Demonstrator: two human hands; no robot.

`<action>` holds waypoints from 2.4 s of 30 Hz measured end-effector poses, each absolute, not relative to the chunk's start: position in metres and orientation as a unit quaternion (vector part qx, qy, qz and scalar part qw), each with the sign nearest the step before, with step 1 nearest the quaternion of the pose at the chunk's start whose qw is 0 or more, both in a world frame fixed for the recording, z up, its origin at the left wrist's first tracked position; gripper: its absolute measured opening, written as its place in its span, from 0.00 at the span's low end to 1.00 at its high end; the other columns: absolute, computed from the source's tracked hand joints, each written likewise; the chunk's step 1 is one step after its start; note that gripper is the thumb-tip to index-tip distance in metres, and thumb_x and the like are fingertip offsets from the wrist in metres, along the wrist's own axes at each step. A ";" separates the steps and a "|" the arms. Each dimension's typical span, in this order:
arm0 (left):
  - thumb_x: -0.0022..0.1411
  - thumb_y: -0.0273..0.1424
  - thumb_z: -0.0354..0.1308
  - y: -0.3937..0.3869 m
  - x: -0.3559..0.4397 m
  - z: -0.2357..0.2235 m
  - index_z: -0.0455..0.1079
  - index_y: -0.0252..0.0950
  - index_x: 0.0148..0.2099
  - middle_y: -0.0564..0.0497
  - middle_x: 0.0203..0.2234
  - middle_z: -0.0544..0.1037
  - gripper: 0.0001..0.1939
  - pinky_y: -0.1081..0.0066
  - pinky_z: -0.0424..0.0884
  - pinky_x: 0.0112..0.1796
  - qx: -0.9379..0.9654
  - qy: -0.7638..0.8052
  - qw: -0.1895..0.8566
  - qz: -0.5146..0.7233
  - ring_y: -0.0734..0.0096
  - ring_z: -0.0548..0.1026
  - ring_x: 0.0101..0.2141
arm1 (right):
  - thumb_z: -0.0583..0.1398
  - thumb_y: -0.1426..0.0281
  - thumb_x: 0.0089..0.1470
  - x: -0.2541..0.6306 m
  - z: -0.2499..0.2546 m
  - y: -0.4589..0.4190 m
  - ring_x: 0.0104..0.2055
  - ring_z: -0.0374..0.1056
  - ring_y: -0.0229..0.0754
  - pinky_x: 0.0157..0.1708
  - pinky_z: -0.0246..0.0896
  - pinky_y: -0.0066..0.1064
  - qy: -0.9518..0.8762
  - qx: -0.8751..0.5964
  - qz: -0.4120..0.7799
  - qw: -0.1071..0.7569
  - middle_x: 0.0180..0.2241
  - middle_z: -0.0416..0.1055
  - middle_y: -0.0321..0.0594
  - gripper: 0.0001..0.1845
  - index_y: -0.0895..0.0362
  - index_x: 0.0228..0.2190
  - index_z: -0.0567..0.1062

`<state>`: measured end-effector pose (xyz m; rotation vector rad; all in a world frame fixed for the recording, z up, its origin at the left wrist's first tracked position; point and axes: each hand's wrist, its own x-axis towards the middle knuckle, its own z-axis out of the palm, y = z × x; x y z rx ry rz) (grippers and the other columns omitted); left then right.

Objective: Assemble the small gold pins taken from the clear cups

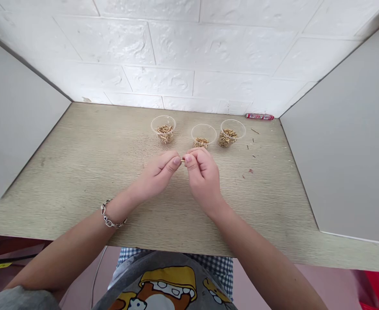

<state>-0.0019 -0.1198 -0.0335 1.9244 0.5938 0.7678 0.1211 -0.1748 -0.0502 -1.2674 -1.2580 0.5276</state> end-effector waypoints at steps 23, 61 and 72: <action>0.58 0.35 0.48 -0.127 -0.005 -0.034 0.51 0.36 0.19 0.56 0.15 0.53 0.18 0.72 0.62 0.29 0.356 0.144 0.905 0.184 0.78 0.55 0.19 | 0.56 0.70 0.55 0.129 -0.038 -0.184 0.40 0.65 0.40 0.37 0.64 0.34 -0.588 -0.541 0.205 0.565 0.34 0.67 0.39 0.02 0.54 0.30 0.68; 0.63 0.35 0.46 -0.129 -0.002 -0.035 0.50 0.35 0.21 0.58 0.16 0.53 0.19 0.74 0.60 0.29 0.426 0.170 0.860 0.222 0.80 0.53 0.20 | 0.56 0.77 0.55 0.135 -0.024 -0.196 0.34 0.68 0.36 0.35 0.64 0.28 -0.717 -0.543 -0.115 0.422 0.31 0.72 0.38 0.05 0.55 0.32 0.70; 0.64 0.37 0.46 -0.132 0.000 -0.036 0.52 0.35 0.22 0.58 0.18 0.53 0.19 0.72 0.59 0.32 0.505 0.166 0.806 0.262 0.79 0.54 0.22 | 0.58 0.79 0.53 0.134 -0.023 -0.198 0.33 0.68 0.34 0.35 0.64 0.25 -0.706 -0.543 -0.097 0.445 0.31 0.71 0.38 0.05 0.58 0.31 0.70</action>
